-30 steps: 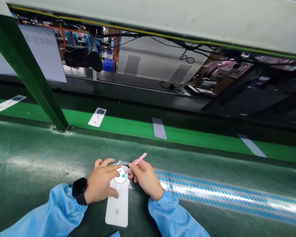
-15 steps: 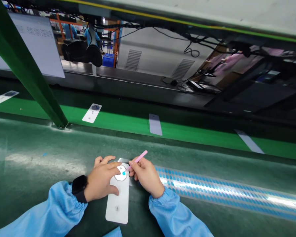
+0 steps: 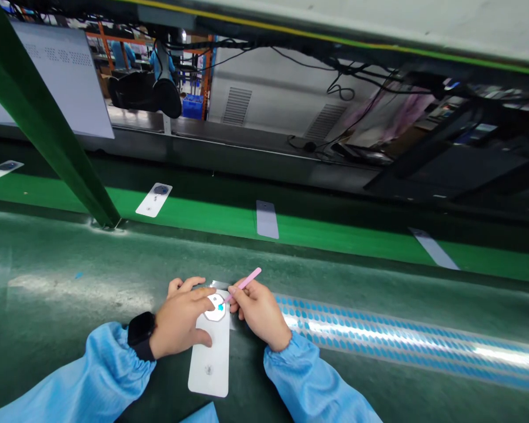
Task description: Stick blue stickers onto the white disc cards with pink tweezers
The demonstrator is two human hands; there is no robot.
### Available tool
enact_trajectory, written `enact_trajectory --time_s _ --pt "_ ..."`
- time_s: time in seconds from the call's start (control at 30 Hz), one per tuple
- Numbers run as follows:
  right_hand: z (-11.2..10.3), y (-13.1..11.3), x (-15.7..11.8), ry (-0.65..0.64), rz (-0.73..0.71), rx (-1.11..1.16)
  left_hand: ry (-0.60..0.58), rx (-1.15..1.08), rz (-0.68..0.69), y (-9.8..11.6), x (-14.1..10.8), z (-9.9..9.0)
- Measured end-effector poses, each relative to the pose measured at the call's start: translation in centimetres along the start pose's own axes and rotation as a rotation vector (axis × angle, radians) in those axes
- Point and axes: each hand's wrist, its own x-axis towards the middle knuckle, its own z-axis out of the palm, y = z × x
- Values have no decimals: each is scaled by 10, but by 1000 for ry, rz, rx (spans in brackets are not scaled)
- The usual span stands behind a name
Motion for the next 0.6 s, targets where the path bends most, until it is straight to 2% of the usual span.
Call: enact_trajectory --time_s 0.6 --pt "1 4 -3 20 -88 -82 -9 70 74 2 -6 -1"
